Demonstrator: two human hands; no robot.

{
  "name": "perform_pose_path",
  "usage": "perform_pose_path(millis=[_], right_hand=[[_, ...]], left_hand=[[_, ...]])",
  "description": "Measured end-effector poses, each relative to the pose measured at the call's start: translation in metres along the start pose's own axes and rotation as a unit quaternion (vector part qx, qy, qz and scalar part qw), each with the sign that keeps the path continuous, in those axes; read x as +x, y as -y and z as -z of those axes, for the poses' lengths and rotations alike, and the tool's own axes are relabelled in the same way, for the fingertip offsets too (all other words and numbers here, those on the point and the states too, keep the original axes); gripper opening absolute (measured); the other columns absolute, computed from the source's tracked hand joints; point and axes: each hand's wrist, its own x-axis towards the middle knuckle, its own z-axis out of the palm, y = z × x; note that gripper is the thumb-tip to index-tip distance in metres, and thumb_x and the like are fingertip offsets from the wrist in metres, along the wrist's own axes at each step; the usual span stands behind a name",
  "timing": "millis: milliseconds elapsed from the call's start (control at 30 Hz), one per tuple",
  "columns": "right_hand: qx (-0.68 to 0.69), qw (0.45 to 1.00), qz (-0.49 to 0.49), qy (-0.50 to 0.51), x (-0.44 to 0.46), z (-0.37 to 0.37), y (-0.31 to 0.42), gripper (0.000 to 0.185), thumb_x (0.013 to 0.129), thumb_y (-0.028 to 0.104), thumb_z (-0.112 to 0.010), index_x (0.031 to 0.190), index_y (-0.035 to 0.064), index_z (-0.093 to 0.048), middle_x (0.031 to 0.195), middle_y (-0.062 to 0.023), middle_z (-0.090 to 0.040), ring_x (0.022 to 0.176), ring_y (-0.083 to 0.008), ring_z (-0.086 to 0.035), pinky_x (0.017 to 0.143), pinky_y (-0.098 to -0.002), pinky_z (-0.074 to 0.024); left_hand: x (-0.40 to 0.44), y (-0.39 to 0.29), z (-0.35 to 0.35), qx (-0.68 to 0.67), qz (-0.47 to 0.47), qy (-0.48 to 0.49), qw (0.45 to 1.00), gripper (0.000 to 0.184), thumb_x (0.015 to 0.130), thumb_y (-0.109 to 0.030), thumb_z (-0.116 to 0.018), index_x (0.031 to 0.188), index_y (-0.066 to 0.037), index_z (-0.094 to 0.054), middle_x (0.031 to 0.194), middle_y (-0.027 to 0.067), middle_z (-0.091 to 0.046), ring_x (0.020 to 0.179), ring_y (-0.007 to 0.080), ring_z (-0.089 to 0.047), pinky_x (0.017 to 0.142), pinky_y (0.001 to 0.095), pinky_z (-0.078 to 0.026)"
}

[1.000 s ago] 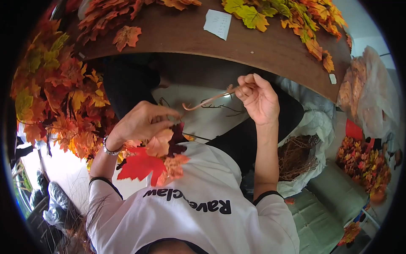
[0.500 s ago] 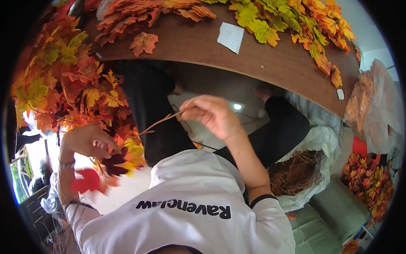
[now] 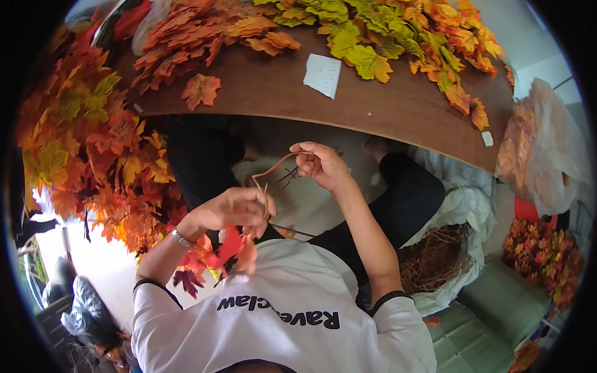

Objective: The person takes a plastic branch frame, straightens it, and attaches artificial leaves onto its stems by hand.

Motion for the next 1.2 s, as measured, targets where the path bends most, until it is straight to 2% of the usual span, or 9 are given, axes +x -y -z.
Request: perform_pose_path(millis=[133,300,400,500,667,833,1033,1133,1200], right_hand=[[-0.062,0.996,-0.041,-0.049,-0.012,0.008,0.008,0.022,0.083,0.019,-0.056,0.085,-0.0018,-0.062,0.058,-0.0067,-0.059,0.044,-0.0085,-0.048,0.043,-0.0245,-0.0400],[-0.160,0.979,-0.032,-0.120,-0.009,0.023,0.006,0.019,0.082,0.016,-0.057,0.083,-0.0025,-0.063,0.057,-0.0055,-0.058,0.041,-0.0092,-0.045,0.042,-0.0233,-0.0375],[-0.122,0.981,-0.017,-0.151,-0.008,0.029,0.017,0.021,0.082,0.016,-0.057,0.086,-0.0041,-0.062,0.056,-0.0041,-0.056,0.040,-0.0088,-0.041,0.043,-0.0239,-0.0345],[-0.093,0.983,-0.015,-0.156,-0.009,0.038,0.024,0.020,0.082,0.017,-0.058,0.086,-0.0027,-0.062,0.056,-0.0040,-0.057,0.042,-0.0086,-0.044,0.044,-0.0248,-0.0358],[-0.057,0.981,-0.016,-0.186,-0.003,0.054,0.021,0.022,0.083,0.016,-0.056,0.091,-0.0040,-0.061,0.059,-0.0043,-0.058,0.043,-0.0093,-0.044,0.044,-0.0225,-0.0358],[-0.067,0.982,-0.013,-0.174,0.000,0.038,0.021,0.023,0.082,0.019,-0.057,0.090,-0.0022,-0.060,0.058,-0.0029,-0.052,0.046,-0.0075,-0.040,0.045,-0.0204,-0.0328],[-0.028,0.980,0.017,-0.194,-0.009,0.041,0.017,0.023,0.082,0.018,-0.056,0.090,-0.0031,-0.060,0.059,-0.0030,-0.052,0.046,-0.0086,-0.040,0.046,-0.0221,-0.0341],[-0.034,0.970,0.043,-0.235,-0.011,0.045,0.022,0.025,0.084,0.019,-0.054,0.092,-0.0044,-0.059,0.059,-0.0032,-0.053,0.047,-0.0104,-0.043,0.047,-0.0246,-0.0364],[-0.022,0.976,0.041,-0.211,-0.013,0.055,0.024,0.024,0.084,0.018,-0.054,0.091,-0.0040,-0.059,0.058,-0.0025,-0.052,0.046,-0.0103,-0.042,0.047,-0.0241,-0.0351]], left_hand=[[0.036,0.017,0.021,0.174,-0.016,-0.045,0.984,0.017,0.081,-0.005,-0.052,0.097,0.001,-0.056,0.074,0.0109,-0.063,0.064,0.0160,-0.060,0.061,0.0256,-0.046],[0.039,0.005,0.026,0.593,0.028,-0.123,0.795,0.018,0.073,-0.009,-0.061,0.090,-0.003,-0.064,0.070,0.0158,-0.062,0.063,0.0265,-0.062,0.061,0.0333,-0.048],[0.044,0.006,0.028,0.578,0.013,-0.151,0.802,0.020,0.072,-0.010,-0.062,0.090,-0.003,-0.064,0.071,0.0163,-0.062,0.068,0.0319,-0.060,0.062,0.0369,-0.048],[0.048,0.014,0.031,0.462,-0.035,-0.186,0.866,0.017,0.072,-0.007,-0.063,0.088,-0.001,-0.063,0.069,0.0130,-0.064,0.062,0.0237,-0.063,0.058,0.0320,-0.047],[0.045,0.014,0.043,0.206,0.008,-0.093,0.974,0.017,0.073,-0.005,-0.065,0.088,0.001,-0.062,0.071,0.0039,-0.063,0.063,0.0070,-0.057,0.057,0.0225,-0.045],[0.045,-0.008,0.071,0.087,0.008,-0.063,0.994,0.018,0.072,-0.007,-0.065,0.089,0.000,-0.063,0.071,0.0035,-0.063,0.061,0.0062,-0.057,0.053,0.0177,-0.043],[0.047,-0.030,0.055,0.187,0.066,-0.121,0.973,0.010,0.077,-0.009,-0.064,0.081,-0.002,-0.059,0.061,0.0026,-0.061,0.052,0.0048,-0.053,0.047,0.0177,-0.039],[0.046,-0.017,0.045,0.414,-0.098,-0.198,0.883,0.018,0.071,-0.008,-0.065,0.085,-0.002,-0.057,0.055,0.0121,-0.057,0.050,0.0158,-0.057,0.046,0.0289,-0.043],[0.047,-0.007,0.040,0.632,-0.098,-0.274,0.719,0.020,0.068,-0.008,-0.063,0.085,-0.001,-0.057,0.057,0.0178,-0.056,0.055,0.0285,-0.060,0.049,0.0373,-0.045]])
